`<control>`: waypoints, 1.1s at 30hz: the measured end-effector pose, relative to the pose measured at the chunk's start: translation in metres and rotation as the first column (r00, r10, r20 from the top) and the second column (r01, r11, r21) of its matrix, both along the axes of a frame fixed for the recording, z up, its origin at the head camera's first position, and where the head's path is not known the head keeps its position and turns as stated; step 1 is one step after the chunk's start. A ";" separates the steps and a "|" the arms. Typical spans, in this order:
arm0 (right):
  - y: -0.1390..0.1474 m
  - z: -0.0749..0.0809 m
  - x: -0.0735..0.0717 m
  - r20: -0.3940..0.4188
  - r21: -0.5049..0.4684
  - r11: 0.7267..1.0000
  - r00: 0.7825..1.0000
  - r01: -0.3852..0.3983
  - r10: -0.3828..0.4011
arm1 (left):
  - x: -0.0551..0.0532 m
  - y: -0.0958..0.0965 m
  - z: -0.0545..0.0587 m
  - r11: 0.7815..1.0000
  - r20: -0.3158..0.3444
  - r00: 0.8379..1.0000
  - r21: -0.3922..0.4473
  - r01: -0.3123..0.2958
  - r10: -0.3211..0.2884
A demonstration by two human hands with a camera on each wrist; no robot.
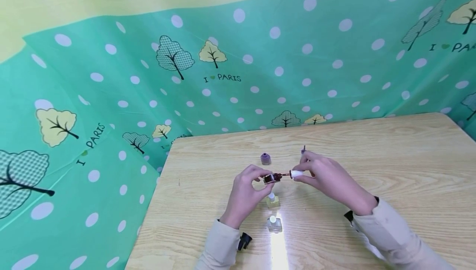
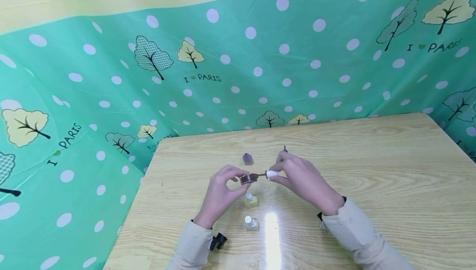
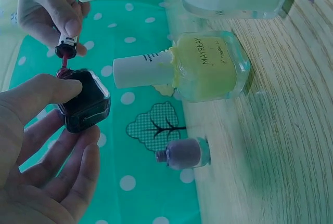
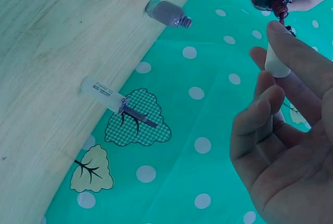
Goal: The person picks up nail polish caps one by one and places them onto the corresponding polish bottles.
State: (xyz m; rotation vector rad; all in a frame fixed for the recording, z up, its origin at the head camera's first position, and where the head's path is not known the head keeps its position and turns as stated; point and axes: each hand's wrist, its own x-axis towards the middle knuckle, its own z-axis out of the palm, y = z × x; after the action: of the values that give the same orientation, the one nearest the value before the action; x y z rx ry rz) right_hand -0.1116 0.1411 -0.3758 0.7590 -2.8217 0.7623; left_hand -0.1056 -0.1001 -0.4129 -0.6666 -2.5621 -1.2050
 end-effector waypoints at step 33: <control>-0.008 -0.007 0.001 0.020 -0.217 0.975 0.998 -0.050 0.056 | 0.001 0.009 0.002 0.998 -0.107 0.994 -0.068 0.014 -0.021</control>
State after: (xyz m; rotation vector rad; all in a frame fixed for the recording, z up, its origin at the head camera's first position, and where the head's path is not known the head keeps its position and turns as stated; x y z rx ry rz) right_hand -0.1110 0.1333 -0.3825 0.7957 -2.6900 1.0741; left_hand -0.1049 -0.0914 -0.4107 -0.7490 -2.5221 -1.0618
